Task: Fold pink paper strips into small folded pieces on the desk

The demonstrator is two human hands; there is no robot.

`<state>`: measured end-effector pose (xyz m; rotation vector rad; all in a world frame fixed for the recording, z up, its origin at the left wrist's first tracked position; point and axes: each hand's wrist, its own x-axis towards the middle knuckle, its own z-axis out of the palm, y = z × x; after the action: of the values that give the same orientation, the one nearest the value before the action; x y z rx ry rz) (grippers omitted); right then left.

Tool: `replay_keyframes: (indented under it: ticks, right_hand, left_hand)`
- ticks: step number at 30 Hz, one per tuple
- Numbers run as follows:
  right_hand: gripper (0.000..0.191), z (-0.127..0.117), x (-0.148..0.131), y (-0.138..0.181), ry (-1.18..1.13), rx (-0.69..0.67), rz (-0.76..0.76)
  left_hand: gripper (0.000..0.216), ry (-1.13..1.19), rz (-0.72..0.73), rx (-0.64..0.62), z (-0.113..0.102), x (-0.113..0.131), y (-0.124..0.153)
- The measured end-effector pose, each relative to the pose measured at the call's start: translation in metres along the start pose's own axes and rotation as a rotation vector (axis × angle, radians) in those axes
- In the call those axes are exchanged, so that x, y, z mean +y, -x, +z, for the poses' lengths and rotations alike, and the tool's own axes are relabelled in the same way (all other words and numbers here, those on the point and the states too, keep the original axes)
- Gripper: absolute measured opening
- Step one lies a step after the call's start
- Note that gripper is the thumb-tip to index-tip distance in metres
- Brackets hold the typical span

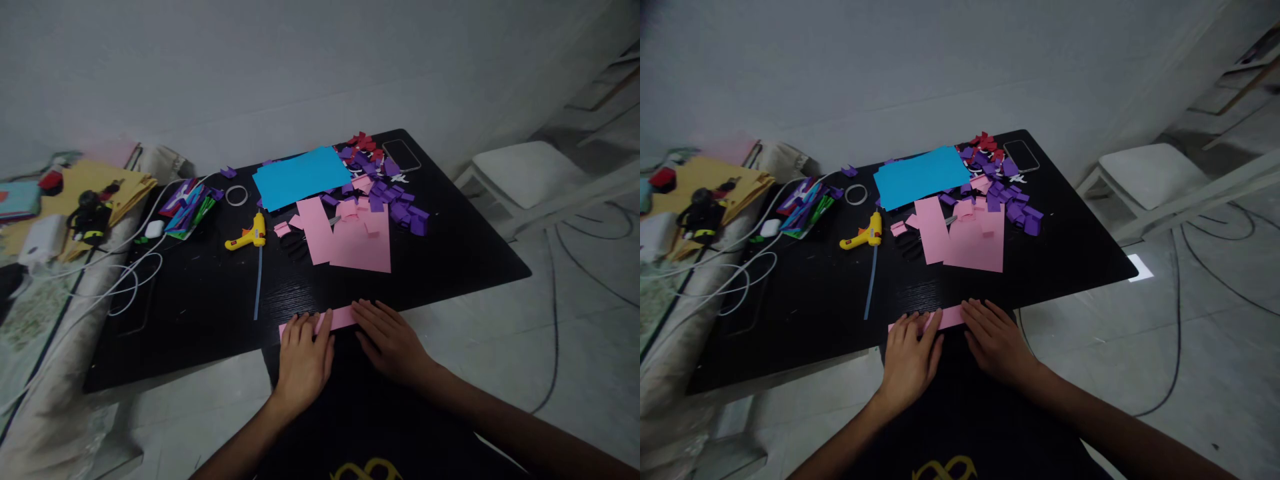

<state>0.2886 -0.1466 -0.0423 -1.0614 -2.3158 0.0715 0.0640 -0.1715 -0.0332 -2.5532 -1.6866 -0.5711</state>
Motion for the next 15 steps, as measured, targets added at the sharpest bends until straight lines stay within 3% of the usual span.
replay_keyframes:
  ticks: [15]
  right_hand:
    - [0.039, -0.008, -0.003, -0.009, -0.024, 0.003, 0.063]
  left_hand:
    - [0.044, -0.084, 0.033, 0.065, -0.023, -0.050, 0.031]
